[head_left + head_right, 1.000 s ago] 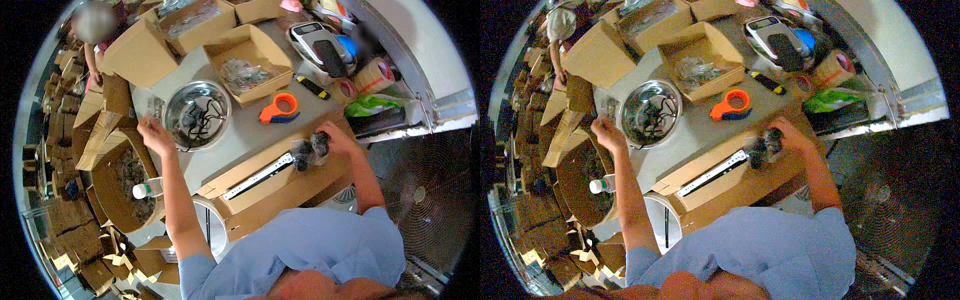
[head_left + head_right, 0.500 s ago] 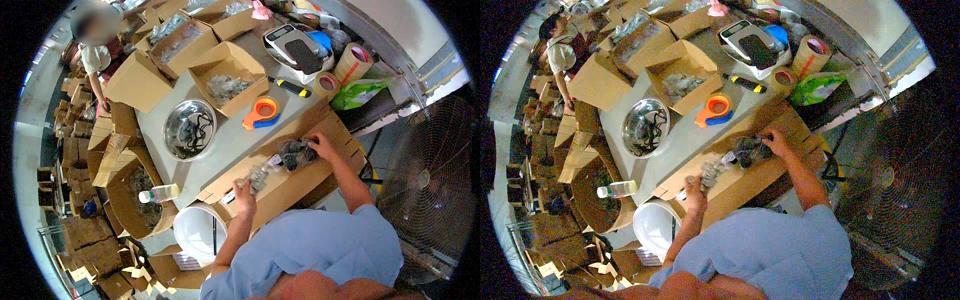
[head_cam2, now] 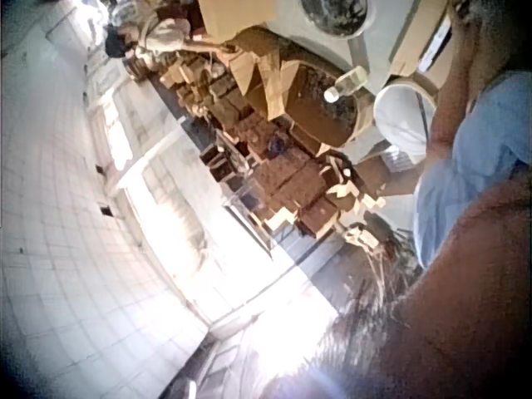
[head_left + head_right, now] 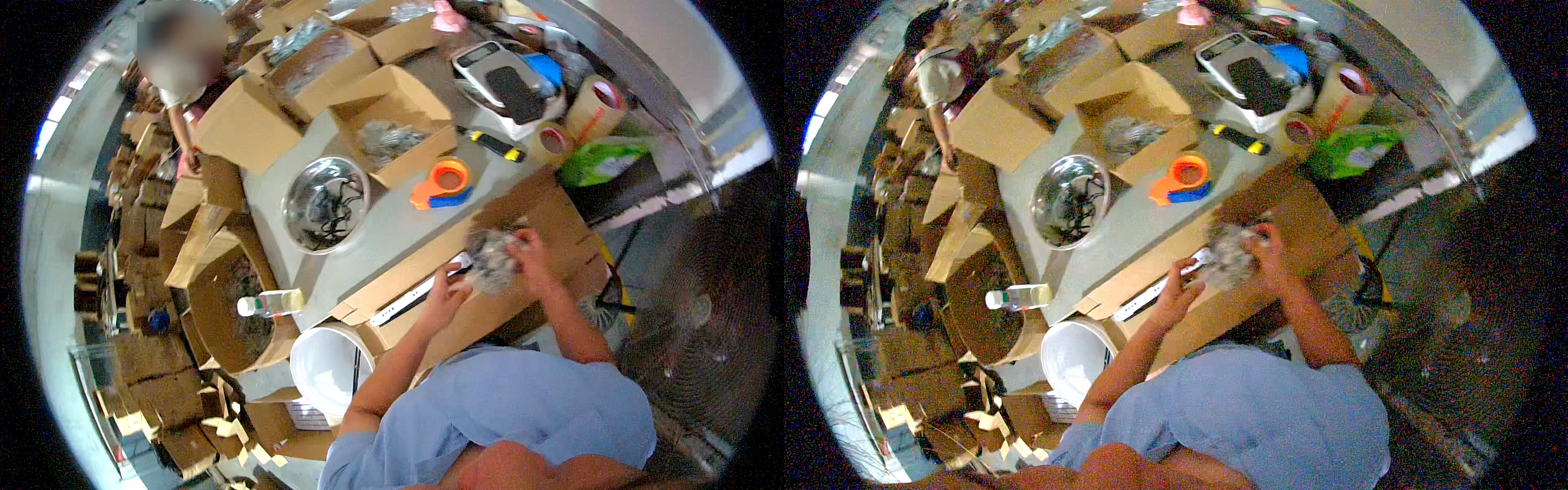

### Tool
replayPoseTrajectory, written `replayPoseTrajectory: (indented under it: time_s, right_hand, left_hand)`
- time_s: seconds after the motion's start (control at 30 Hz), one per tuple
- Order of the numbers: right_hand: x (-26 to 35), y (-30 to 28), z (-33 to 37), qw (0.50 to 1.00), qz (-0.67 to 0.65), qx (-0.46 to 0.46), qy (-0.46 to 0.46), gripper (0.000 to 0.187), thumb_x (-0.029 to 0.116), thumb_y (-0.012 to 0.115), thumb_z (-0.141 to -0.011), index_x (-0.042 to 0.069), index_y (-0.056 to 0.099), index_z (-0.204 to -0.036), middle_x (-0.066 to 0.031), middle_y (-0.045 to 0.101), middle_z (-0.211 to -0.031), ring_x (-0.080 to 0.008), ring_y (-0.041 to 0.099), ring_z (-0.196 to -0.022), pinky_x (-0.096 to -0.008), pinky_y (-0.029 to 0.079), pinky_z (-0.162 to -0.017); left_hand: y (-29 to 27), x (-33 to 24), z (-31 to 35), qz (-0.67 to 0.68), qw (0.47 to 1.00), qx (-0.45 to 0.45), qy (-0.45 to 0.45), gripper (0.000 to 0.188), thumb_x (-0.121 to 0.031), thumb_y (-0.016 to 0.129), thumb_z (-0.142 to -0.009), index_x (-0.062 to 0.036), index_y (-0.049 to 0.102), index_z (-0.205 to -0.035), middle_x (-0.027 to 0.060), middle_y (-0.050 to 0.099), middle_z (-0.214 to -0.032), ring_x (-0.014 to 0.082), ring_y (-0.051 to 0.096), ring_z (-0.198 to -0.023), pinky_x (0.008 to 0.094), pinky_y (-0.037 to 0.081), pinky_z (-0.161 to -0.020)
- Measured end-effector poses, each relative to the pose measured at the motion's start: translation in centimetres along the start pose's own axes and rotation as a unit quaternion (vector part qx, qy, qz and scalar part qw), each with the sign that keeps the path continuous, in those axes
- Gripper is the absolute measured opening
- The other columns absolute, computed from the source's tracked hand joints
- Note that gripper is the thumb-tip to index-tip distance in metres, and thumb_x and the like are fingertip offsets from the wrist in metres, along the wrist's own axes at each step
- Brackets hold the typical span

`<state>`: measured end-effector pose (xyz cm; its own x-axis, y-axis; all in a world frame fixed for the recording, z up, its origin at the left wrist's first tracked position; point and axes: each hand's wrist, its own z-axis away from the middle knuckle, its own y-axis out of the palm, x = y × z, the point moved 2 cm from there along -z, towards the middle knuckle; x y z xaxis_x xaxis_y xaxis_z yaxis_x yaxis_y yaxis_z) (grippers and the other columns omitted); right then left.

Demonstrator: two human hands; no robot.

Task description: The person places a drawer slide and bags of hardware into a long cardboard box, folds the box shut, seals it with tape, and moves it onto a pile of similar boxes.

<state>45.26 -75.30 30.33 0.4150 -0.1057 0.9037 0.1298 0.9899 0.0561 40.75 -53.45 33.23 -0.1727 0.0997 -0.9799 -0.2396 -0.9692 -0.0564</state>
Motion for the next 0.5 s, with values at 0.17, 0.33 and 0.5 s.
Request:
replayPoseTrajectory:
  time_s: [0.17,0.33,0.5]
  right_hand:
    - [2.9,-5.8,-2.3,0.997,-0.074,-0.018,0.005,0.025,0.014,0.059,-0.085,0.010,0.047,-0.107,-0.0010,0.054,-0.098,-0.0153,0.056,-0.080,-0.0310,0.047,-0.058]
    - [-3.7,-2.6,-0.4,0.988,0.116,0.097,0.042,0.023,0.012,0.057,-0.082,0.008,0.048,-0.102,-0.0034,0.055,-0.091,-0.0146,0.054,-0.075,-0.0317,0.047,-0.059]
    - [-5.5,1.1,2.5,0.870,0.463,0.167,-0.012,0.024,0.021,0.061,-0.076,0.002,0.054,-0.089,-0.0161,0.059,-0.083,-0.0294,0.058,-0.076,-0.0403,0.047,-0.067]
  left_hand:
    - [-13.0,-2.1,-5.8,-0.361,0.877,-0.254,0.191,0.031,-0.007,0.064,-0.076,-0.0017,0.051,-0.103,0.0162,0.056,-0.099,0.0340,0.054,-0.093,0.0414,0.042,-0.081]
    - [-24.7,-1.2,-10.0,-0.609,0.744,-0.268,-0.054,0.057,-0.027,0.067,-0.071,-0.0045,0.043,-0.118,0.0177,0.049,-0.120,0.0349,0.048,-0.110,0.0417,0.042,-0.089]
    - [-24.7,-0.5,-13.1,-0.625,0.733,-0.187,-0.192,0.063,-0.022,0.065,-0.074,-0.0047,0.032,-0.124,0.0211,0.044,-0.124,0.0359,0.050,-0.108,0.0428,0.045,-0.087]
